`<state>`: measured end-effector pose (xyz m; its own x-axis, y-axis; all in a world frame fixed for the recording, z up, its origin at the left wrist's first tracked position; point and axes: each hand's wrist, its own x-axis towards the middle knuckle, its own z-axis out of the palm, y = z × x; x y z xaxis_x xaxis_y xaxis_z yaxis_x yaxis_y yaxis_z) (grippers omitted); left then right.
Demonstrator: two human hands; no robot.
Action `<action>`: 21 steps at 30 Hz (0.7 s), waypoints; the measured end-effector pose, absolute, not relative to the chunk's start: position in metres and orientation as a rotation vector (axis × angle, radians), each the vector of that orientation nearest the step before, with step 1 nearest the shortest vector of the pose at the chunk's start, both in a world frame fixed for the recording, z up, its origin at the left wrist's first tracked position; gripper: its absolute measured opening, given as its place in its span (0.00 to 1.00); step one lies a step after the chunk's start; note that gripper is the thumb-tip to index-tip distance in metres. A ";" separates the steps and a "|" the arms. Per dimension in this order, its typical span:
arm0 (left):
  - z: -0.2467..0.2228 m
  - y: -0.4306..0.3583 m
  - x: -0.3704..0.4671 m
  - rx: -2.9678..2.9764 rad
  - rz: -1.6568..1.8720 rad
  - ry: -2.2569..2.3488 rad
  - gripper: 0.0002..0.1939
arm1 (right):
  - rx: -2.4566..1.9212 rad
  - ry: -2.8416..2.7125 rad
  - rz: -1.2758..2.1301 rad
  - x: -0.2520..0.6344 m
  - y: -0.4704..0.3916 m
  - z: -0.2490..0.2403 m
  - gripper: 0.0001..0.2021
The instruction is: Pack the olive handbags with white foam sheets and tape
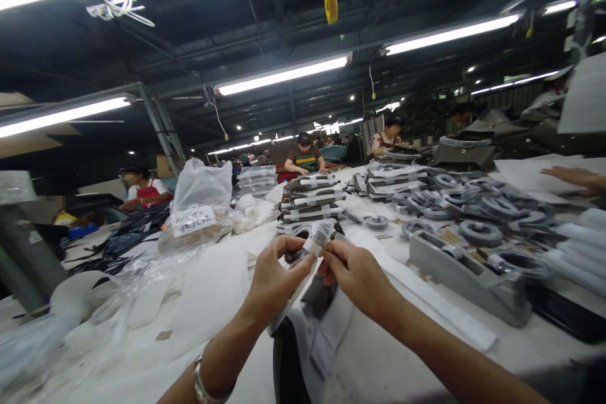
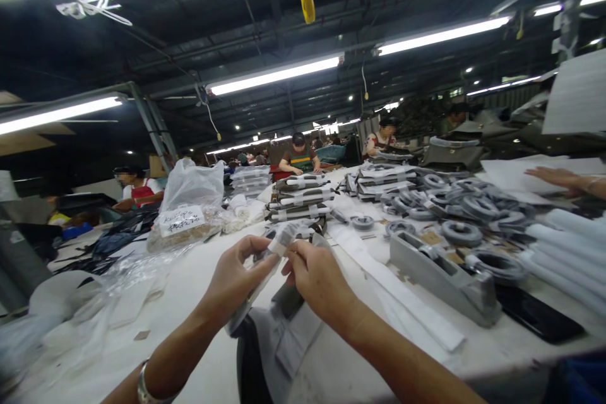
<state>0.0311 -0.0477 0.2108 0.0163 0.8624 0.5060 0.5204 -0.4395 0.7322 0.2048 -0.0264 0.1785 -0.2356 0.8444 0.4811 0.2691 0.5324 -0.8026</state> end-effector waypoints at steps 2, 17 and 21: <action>0.212 -0.049 0.032 1.983 1.371 1.425 0.09 | -0.920 -1.755 0.785 0.205 -0.023 0.176 0.10; 0.214 -0.052 0.026 1.648 1.229 1.224 0.20 | -0.781 -1.407 1.105 0.187 -0.008 0.164 0.12; 0.216 -0.055 0.025 1.568 1.232 1.210 0.21 | -0.766 -1.376 1.173 0.176 -0.008 0.165 0.12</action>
<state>0.0246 -0.0548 0.2156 0.0737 0.9717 0.2244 0.2073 -0.2350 0.9496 0.1760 -0.0081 0.1651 -0.1722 0.9298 0.3254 -0.1741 0.2964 -0.9391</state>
